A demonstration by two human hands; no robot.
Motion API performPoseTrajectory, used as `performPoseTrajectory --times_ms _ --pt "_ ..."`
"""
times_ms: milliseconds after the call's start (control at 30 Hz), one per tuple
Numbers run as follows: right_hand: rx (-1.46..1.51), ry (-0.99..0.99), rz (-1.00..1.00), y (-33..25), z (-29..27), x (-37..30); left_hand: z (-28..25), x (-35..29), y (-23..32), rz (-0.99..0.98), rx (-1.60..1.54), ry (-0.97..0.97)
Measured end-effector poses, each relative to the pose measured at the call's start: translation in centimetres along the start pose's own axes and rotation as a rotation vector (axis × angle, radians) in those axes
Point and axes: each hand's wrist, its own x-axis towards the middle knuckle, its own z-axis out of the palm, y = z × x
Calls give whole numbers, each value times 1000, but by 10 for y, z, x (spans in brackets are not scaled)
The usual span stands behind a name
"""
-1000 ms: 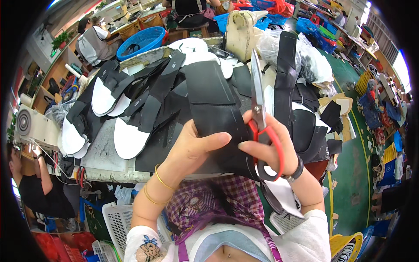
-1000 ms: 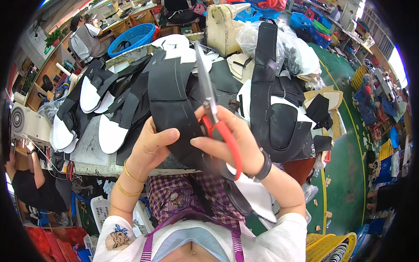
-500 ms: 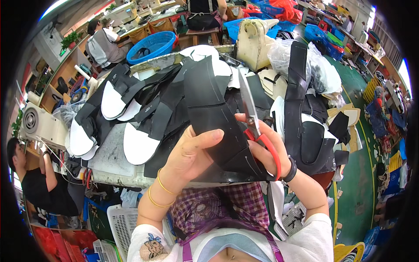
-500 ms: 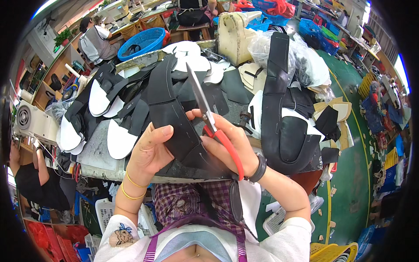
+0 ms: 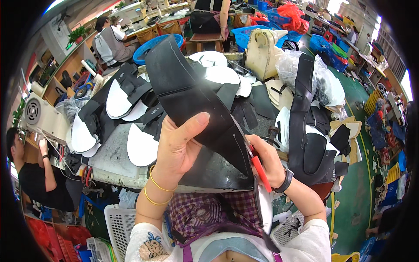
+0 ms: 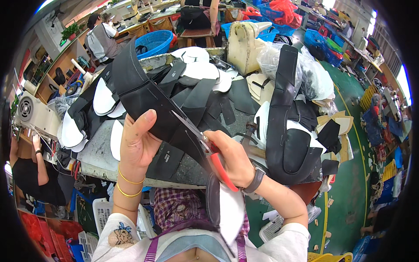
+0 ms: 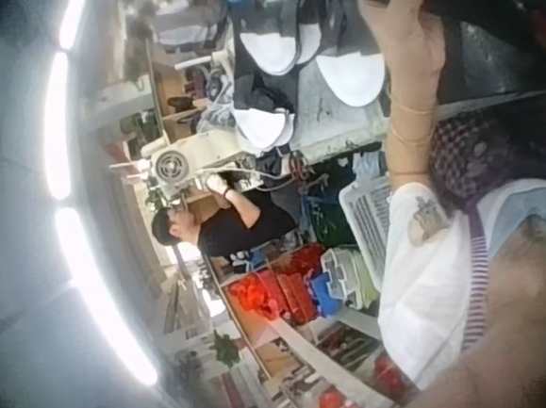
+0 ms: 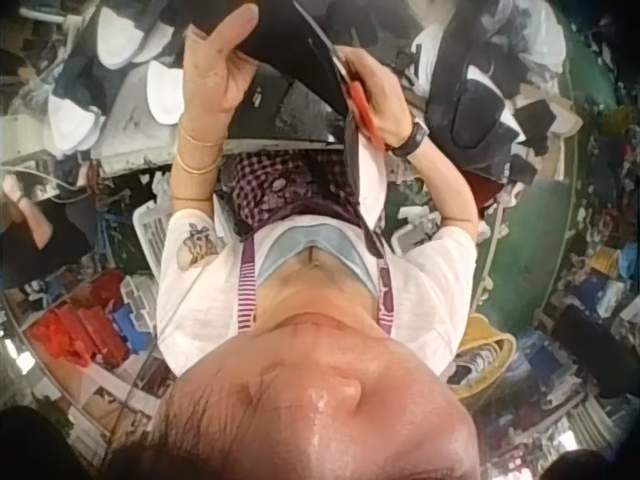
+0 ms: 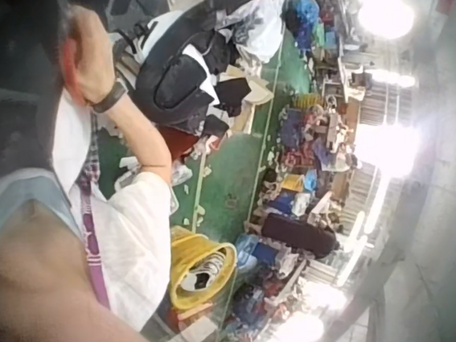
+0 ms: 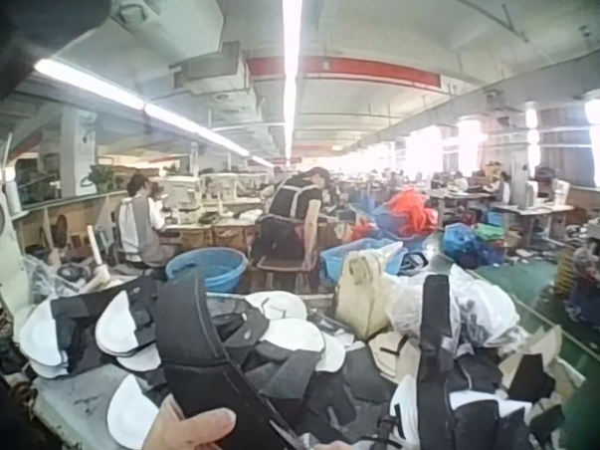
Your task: The person trims excess material from black shoe upper components using a pair of scissors.
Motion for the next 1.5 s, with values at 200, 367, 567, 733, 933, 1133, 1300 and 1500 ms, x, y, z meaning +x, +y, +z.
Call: performPoseTrajectory --times_ms 200,367,567,733,933,1133,1300,1500 --pt "27 42 51 -8 6 0 -1 0 -2 26 1 5" --pt "-1 37 58 -7 6 -2 -2 -2 0 20 0 2" --pt "-15 30 41 -2 0 -3 3 -4 -5 -43 25 4" --pt "49 42 10 -5 3 4 1 -6 -10 -42 42 -20" --pt "60 4 93 -10 -1 -3 6 -7 -10 -41 61 -45" --pt "14 109 44 -17 -2 5 9 -8 -17 -48 103 -62" --pt "8 140 32 -19 -4 0 13 -9 -19 -64 143 -44" --pt "-70 217 34 -23 -14 -13 24 -6 -29 -90 143 -95"
